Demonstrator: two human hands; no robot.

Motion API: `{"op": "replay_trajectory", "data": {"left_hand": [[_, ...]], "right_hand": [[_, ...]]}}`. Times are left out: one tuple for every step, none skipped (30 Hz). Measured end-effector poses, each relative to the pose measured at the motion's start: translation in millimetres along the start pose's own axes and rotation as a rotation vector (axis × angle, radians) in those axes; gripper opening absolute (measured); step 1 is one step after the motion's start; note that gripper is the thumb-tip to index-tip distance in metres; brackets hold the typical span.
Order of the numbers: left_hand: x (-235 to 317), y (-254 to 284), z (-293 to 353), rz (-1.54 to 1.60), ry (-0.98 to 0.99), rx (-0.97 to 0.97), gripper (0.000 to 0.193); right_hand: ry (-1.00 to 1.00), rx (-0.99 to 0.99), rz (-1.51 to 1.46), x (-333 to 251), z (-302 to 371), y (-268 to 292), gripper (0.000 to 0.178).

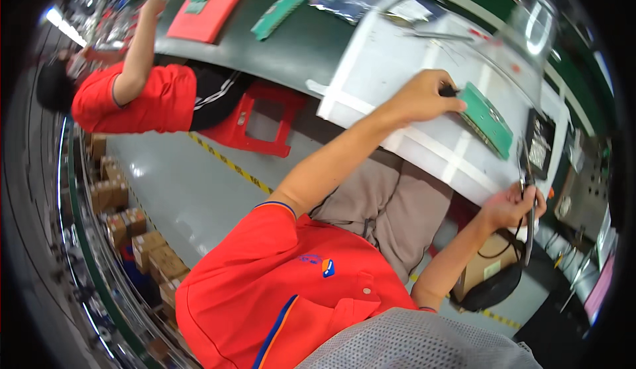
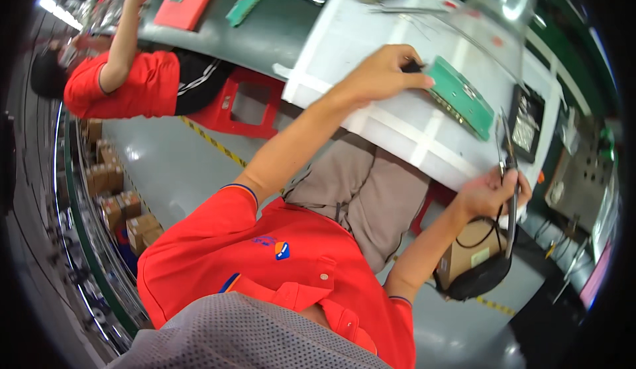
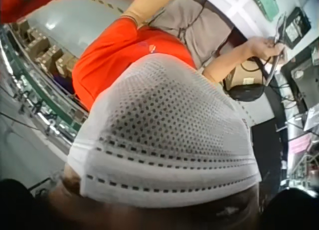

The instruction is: The person solders individual wires from a bundle onto the terminals of a circuit board using a soldering iron, then swaps the boards to continue soldering wires.

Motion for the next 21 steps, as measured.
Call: {"op": "replay_trajectory", "data": {"left_hand": [[7, -2, 1, 0.137, 0.053, -0.042, 0.030], [11, 7, 4, 0.137, 0.058, -0.026, 0.030], [13, 20, 10, 0.161, 0.125, 0.003, 0.028], [18, 35, 17, 0.184, 0.190, 0.027, 0.027], [15, 51, 25, 0.246, 0.175, 0.078, 0.023], [14, 71, 35, 0.268, 0.228, 0.122, 0.020], [12, 93, 44, 0.291, 0.283, 0.164, 0.018], [3, 113, 53, 0.352, 0.248, 0.231, 0.019], [-8, 132, 62, 0.415, 0.215, 0.296, 0.019], [-13, 151, 72, 0.442, 0.188, 0.360, 0.017], [-18, 166, 81, 0.473, 0.163, 0.419, 0.015], [-23, 179, 88, 0.484, 0.163, 0.491, 0.013], [-28, 191, 95, 0.492, 0.164, 0.564, 0.012], [-37, 204, 103, 0.478, 0.175, 0.598, 0.011], [-45, 216, 109, 0.464, 0.182, 0.633, 0.010], [-47, 225, 113, 0.437, 0.223, 0.657, 0.010], [-56, 237, 119, 0.427, 0.242, 0.645, 0.010], [-66, 247, 125, 0.417, 0.261, 0.634, 0.012], [-66, 251, 128, 0.378, 0.309, 0.658, 0.014], [-67, 255, 130, 0.382, 0.313, 0.654, 0.014], [-69, 261, 130, 0.255, 0.361, 0.680, 0.015]], "right_hand": [[0.023, -0.053, 0.000, -5, -4, 2, 0.009], [0.011, -0.064, -0.005, -5, -4, 2, 0.009], [0.008, -0.068, -0.001, -5, -5, 2, 0.009], [0.008, -0.067, 0.003, -5, -5, 1, 0.010], [0.003, -0.070, 0.004, -5, -6, 0, 0.010], [0.003, -0.082, -0.004, -4, -6, -2, 0.009], [0.004, -0.094, -0.009, -2, -6, -4, 0.008], [0.003, -0.087, 0.001, -2, -5, -5, 0.008], [0.003, -0.085, -0.003, 0, -5, -6, 0.008], [-0.002, -0.084, -0.010, 0, -4, -7, 0.007], [-0.020, -0.065, -0.016, -2, -4, -7, 0.008], [-0.017, -0.061, -0.004, -1, -5, -7, 0.008], [-0.013, -0.056, -0.002, 0, -6, -6, 0.008], [-0.008, -0.052, 0.001, 0, -6, -5, 0.009], [-0.004, -0.073, -0.015, 0, -7, -4, 0.008], [-0.003, -0.070, -0.007, 0, -6, -3, 0.008], [-0.009, -0.063, -0.013, 0, -5, -4, 0.008], [-0.016, -0.057, -0.019, -1, -5, -5, 0.007], [-0.014, -0.057, -0.013, -2, -5, -5, 0.007], [-0.015, -0.062, -0.011, -3, -5, -6, 0.007], [-0.016, -0.067, -0.009, -3, -4, -6, 0.008]]}}
Point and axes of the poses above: each hand's wrist, its own z-axis away from the middle knuckle, its own y-axis out of the back of the hand, x = y × z, the point moved 1 cm from there along -z, towards the middle knuckle, and after that the axes turned 10 degrees about -z, right-handed, at the moved point
